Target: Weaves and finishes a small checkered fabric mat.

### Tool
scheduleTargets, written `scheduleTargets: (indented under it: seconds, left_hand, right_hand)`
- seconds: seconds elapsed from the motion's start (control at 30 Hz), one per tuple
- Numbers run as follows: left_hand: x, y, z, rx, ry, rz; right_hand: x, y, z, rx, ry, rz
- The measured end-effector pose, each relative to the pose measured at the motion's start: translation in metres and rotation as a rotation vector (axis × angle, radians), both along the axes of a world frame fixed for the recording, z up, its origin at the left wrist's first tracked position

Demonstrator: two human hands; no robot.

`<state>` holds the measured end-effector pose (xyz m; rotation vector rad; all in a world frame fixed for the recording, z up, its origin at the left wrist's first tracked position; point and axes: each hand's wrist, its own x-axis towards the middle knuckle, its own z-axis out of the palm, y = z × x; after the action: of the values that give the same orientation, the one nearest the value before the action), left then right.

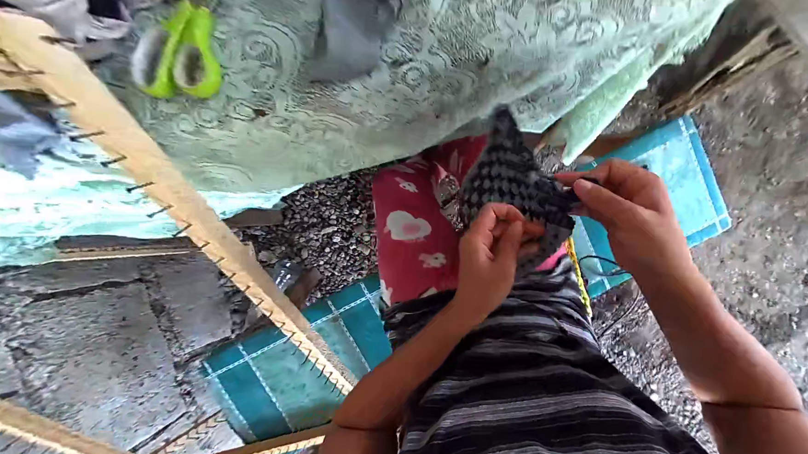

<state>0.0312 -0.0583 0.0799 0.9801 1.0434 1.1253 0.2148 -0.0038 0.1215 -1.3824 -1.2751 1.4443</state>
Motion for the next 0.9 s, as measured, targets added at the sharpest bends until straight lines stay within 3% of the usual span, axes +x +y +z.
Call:
scheduleTargets:
  seconds: [0.07, 0.23, 0.3, 0.4, 0.57, 0.9]
  left_hand:
    - [0.014, -0.003, -0.006, 0.03, -0.047, 0.001]
    - [0.016, 0.003, -0.015, 0.449, 0.165, 0.084]
    - [0.012, 0.006, -0.011, 0.524, 0.182, 0.165]
    - [0.006, 0.006, 0.001, 0.435, 0.095, 0.118]
    - [0.004, -0.003, 0.018, 0.041, -0.029, -0.151]
    - [0.006, -0.004, 0.024, 0.115, 0.186, -0.145]
  right_hand:
    - [0.005, 0.009, 0.004, 0.017, -0.014, 0.041]
    - [0.02, 0.008, 0.007, 0.087, -0.013, 0.117]
    - [0.021, 0.002, 0.004, 0.139, -0.03, 0.14]
    - [0.016, -0.007, -0.003, 0.159, 0.0, 0.104]
    - [0.015, -0.019, -0.012, 0.151, 0.08, 0.038]
    - [0.012, -0.026, -0.007, 0.252, 0.046, 0.089]
